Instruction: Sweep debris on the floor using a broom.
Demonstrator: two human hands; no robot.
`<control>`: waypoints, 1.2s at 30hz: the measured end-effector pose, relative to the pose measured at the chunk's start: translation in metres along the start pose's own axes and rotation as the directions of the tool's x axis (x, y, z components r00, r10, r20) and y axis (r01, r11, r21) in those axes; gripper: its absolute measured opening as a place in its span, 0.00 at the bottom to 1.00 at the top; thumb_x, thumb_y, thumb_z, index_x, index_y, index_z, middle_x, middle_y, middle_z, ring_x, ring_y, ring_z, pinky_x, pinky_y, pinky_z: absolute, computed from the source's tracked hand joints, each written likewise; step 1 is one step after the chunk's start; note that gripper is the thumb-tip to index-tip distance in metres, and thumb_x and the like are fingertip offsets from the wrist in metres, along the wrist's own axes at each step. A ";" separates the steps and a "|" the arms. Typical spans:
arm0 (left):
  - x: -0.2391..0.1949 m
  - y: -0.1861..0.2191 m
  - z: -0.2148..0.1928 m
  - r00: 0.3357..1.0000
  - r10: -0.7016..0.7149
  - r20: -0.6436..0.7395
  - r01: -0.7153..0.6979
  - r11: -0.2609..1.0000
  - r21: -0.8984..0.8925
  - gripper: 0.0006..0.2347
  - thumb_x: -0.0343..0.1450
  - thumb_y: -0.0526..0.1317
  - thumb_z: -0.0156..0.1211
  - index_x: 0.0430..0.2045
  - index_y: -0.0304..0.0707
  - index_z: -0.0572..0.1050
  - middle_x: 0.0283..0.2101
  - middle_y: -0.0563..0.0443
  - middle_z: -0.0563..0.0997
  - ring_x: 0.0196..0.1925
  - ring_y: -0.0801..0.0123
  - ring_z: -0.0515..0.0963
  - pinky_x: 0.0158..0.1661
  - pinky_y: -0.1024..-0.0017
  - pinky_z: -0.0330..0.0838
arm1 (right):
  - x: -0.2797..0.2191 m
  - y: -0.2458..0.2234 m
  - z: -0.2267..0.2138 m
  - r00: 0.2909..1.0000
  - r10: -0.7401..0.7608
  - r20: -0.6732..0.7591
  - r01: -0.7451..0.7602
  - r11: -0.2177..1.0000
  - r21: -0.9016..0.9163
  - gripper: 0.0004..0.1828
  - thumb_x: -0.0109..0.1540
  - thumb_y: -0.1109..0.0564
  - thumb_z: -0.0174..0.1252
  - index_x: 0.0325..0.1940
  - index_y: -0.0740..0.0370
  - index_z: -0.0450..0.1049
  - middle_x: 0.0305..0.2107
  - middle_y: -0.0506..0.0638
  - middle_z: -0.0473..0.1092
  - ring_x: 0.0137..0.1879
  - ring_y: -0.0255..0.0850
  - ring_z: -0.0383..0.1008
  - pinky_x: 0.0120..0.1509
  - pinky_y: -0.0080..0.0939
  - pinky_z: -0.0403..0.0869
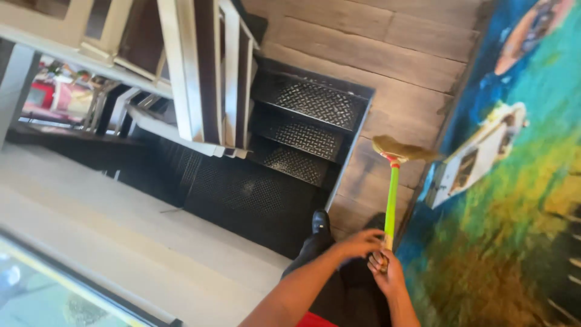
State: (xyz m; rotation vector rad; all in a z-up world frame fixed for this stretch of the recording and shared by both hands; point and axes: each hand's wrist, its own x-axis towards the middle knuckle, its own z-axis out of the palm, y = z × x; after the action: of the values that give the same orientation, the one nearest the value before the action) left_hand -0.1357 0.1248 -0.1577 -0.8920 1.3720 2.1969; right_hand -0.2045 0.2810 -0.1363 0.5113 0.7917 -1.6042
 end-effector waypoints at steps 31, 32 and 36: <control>0.035 -0.056 0.037 0.919 -0.250 -0.304 0.077 0.871 -0.485 0.12 0.73 0.52 0.60 0.39 0.47 0.73 0.22 0.54 0.71 0.17 0.73 0.70 0.17 0.74 0.63 | 0.095 0.038 -0.092 0.928 0.189 -0.322 -0.219 0.974 -0.061 0.14 0.66 0.43 0.50 0.36 0.53 0.72 0.24 0.46 0.73 0.25 0.38 0.71 0.23 0.38 0.67; 0.050 -0.073 0.028 0.918 -0.165 -0.360 -0.010 0.899 -0.438 0.10 0.74 0.50 0.59 0.35 0.47 0.72 0.21 0.54 0.70 0.17 0.73 0.68 0.17 0.72 0.62 | 0.103 0.046 -0.109 0.943 0.144 -0.300 -0.178 0.980 -0.087 0.15 0.67 0.44 0.55 0.32 0.53 0.70 0.20 0.45 0.69 0.21 0.37 0.67 0.23 0.38 0.66; 0.008 -0.001 0.007 0.979 -0.158 -0.128 0.023 0.712 -0.702 0.09 0.74 0.49 0.56 0.33 0.47 0.69 0.19 0.53 0.68 0.14 0.70 0.67 0.14 0.66 0.63 | 0.057 0.012 -0.007 0.948 0.144 -0.282 -0.191 0.971 -0.144 0.14 0.65 0.47 0.55 0.29 0.53 0.71 0.15 0.44 0.64 0.15 0.34 0.58 0.20 0.36 0.57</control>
State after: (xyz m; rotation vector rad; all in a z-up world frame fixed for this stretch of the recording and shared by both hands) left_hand -0.1432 0.1317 -0.1612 -1.4049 0.4805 2.6347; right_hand -0.2044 0.2467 -0.1837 0.6650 1.0507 -1.3112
